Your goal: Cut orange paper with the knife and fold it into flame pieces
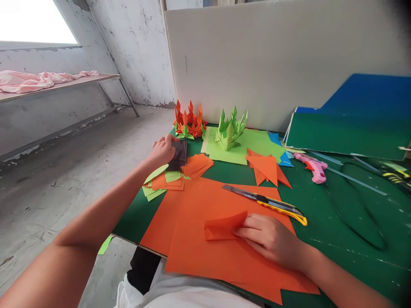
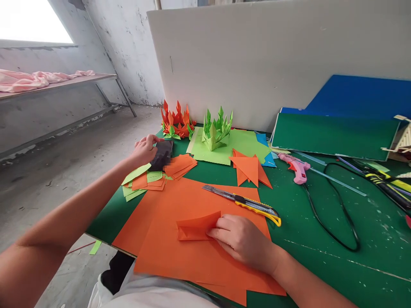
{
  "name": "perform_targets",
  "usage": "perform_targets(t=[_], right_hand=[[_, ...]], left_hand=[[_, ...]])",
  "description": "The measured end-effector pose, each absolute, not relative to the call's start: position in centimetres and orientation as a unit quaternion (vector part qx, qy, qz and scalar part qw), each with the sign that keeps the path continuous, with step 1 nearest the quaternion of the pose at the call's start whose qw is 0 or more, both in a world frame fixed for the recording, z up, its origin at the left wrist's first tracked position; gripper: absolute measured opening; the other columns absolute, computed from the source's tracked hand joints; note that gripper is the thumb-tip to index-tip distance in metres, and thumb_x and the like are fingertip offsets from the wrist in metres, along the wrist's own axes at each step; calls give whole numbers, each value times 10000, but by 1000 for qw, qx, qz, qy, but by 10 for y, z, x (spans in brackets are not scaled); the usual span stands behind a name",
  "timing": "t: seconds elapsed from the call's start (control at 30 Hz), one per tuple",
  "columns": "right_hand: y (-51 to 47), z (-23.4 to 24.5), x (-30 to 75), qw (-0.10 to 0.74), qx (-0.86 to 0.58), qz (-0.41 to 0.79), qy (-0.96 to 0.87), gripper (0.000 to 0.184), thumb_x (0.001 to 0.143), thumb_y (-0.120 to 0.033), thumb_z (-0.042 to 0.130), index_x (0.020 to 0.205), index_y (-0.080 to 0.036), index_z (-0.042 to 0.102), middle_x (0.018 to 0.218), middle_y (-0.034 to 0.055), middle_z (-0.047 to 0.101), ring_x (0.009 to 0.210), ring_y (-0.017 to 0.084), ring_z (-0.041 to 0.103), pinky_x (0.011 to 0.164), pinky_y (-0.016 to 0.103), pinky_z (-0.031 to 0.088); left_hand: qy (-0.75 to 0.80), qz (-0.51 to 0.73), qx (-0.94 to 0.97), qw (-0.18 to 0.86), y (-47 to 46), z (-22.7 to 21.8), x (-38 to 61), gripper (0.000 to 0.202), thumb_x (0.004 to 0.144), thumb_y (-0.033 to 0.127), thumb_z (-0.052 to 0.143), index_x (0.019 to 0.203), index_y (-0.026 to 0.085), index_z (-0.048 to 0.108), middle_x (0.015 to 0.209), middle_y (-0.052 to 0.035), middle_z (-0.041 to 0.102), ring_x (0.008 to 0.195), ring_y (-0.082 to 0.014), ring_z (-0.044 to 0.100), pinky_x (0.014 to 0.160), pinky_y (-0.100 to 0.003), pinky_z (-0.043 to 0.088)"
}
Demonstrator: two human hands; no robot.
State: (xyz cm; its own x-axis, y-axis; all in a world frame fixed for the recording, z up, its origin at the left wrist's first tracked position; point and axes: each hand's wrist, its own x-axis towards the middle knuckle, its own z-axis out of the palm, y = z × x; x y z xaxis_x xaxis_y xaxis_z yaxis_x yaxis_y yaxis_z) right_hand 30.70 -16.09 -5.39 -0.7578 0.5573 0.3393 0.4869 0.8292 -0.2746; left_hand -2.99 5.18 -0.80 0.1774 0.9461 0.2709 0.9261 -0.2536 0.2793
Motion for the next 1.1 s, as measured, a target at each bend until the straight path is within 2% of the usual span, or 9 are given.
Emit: perform_targets(t=[0.1,0.27,0.37,0.43,0.53,0.63,0.8,0.97,1.1], right_hand=[[-161,-55,307,208,-280,87,-933,286,975,-137,415,1102,-184,667,916,91,694,807,187,622,662,294,494],[-161,-55,307,209,-284,95,-931,280,976,-137,418,1094,-185,667,927,90,694,798,187,614,647,293,480],[-161,-55,307,209,-282,94,-932,283,980,-140,415,1099,-187,667,931,89,697,807,184,617,658,290,483],[-161,-56,307,208,-281,84,-933,289,986,-150,407,1104,-190,668,929,89,697,808,181,618,658,289,483],[-161,-56,307,204,-285,72,-934,289,987,-159,406,1096,-193,671,910,87,692,799,181,617,651,288,479],[-161,-56,307,201,-285,71,-935,284,987,-169,411,1094,-192,672,890,84,685,793,183,612,659,290,484],[-162,-54,306,205,-284,76,-934,285,989,-175,407,1088,-182,674,887,82,684,790,188,611,676,298,496],[-161,-53,306,206,-280,71,-935,293,995,-178,405,1097,-184,679,903,90,689,814,186,623,703,298,511],[-161,-53,306,210,-277,77,-934,303,998,-176,397,1094,-183,684,912,94,697,846,192,633,729,306,526]], left_hand=[[596,248,763,17,35,-2,-26,391,789,104,356,1154,207,450,1298,-70,626,1234,-255,470,1015,-439,302],[570,278,773,-8,5,8,-20,351,807,99,330,1104,202,484,1173,-66,662,1160,-242,514,998,-414,315],[563,257,786,-1,-24,18,-12,307,800,94,320,982,196,546,1005,-68,673,1051,-248,558,972,-429,342],[503,257,825,0,-53,23,-5,279,832,110,322,896,208,575,866,-42,667,943,-230,584,966,-430,355],[284,225,931,46,-107,20,9,236,854,116,374,846,226,583,943,-33,694,864,-195,604,881,-379,423],[130,168,974,81,-150,4,24,268,939,142,373,989,231,621,1041,-75,704,894,-195,623,823,-344,489],[141,136,979,60,-172,-25,35,298,978,115,378,1189,118,589,1158,-129,679,988,-214,638,762,-310,548],[194,128,972,34,-176,-35,34,328,971,123,389,1232,131,588,1219,-137,653,1086,-222,615,918,-335,548],[193,121,974,-11,-182,-45,35,326,989,156,407,1253,95,588,1266,-127,643,1145,-217,587,1013,-344,498]])
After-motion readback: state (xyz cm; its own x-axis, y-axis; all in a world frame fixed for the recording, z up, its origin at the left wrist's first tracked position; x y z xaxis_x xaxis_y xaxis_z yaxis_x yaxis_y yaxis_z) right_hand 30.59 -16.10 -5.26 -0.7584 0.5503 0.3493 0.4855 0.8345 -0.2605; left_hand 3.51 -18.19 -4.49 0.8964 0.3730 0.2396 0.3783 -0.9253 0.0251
